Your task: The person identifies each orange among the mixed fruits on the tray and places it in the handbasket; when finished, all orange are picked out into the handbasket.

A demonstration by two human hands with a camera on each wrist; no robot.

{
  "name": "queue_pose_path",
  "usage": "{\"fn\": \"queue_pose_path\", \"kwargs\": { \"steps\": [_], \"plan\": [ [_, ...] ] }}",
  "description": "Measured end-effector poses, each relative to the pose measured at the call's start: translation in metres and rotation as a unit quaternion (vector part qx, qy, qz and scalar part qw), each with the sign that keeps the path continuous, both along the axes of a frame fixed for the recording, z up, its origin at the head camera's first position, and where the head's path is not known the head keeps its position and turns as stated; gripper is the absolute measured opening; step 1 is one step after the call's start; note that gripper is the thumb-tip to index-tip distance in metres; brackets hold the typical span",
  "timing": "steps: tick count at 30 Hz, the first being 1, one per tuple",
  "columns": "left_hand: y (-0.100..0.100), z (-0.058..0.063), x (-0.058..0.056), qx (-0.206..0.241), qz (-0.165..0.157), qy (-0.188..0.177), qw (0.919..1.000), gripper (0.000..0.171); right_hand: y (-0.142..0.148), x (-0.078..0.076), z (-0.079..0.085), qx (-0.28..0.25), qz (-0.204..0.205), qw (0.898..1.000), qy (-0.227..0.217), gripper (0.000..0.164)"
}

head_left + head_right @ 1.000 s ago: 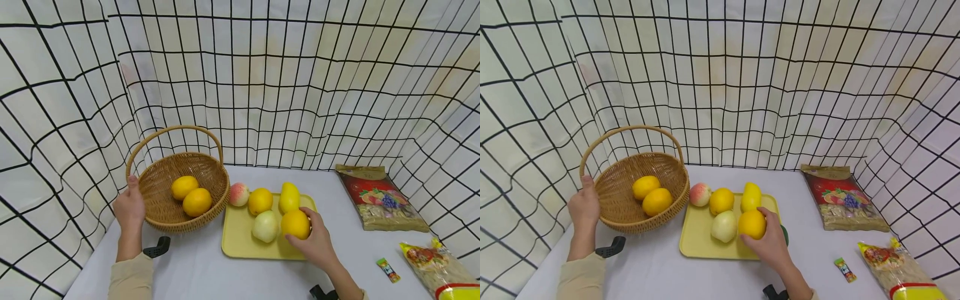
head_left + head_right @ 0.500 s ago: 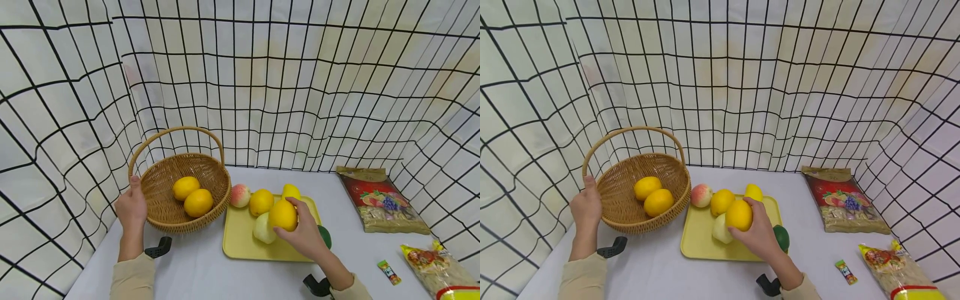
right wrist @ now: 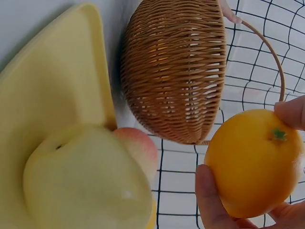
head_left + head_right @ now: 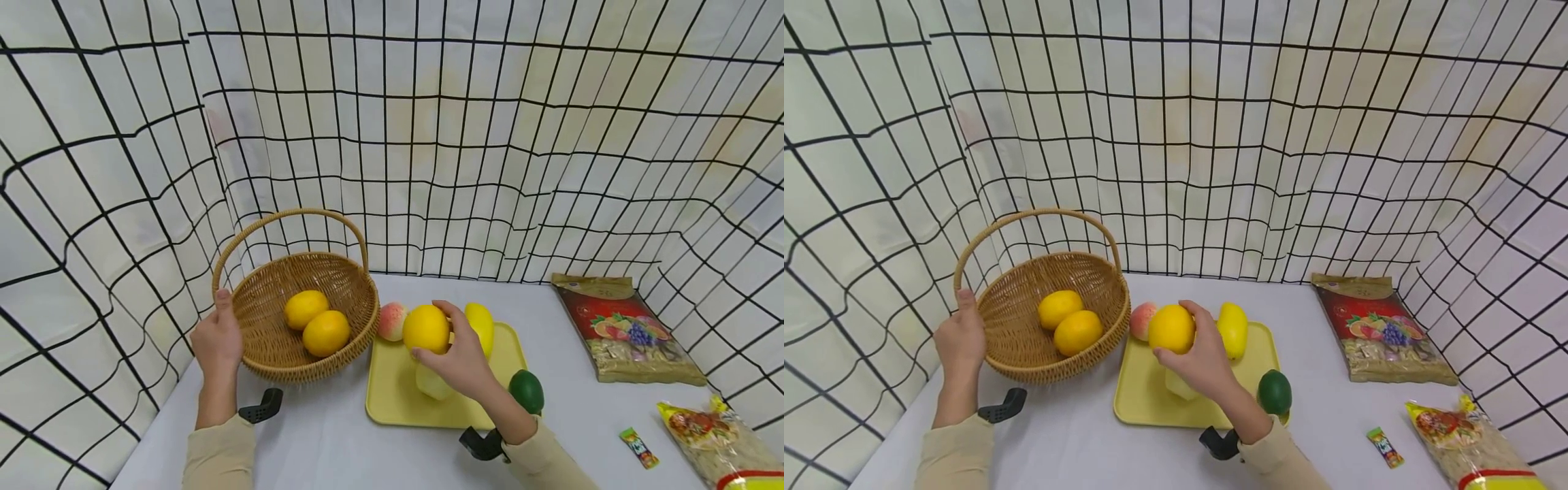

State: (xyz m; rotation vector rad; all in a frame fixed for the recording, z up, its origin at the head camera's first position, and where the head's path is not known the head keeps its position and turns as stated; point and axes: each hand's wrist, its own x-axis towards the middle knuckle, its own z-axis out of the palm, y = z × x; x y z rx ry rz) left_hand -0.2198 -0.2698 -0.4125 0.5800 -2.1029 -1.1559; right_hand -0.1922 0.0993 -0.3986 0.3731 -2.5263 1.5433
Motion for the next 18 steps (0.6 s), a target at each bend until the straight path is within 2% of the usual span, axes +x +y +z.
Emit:
{"fn": "queue_pose_path", "kwargs": {
  "steps": [9,18],
  "plan": [
    [-0.001,-0.002,0.000,-0.002,0.001,-0.005,1.0000,0.070,-0.039,-0.007,0.018,-0.018,0.051,0.999,0.006,0.077],
    [-0.001,-0.001,0.001,-0.004,0.002,-0.003,1.0000,0.070,-0.069,-0.016,0.019,-0.034,0.092,0.995,0.019,0.078]
  ]
}}
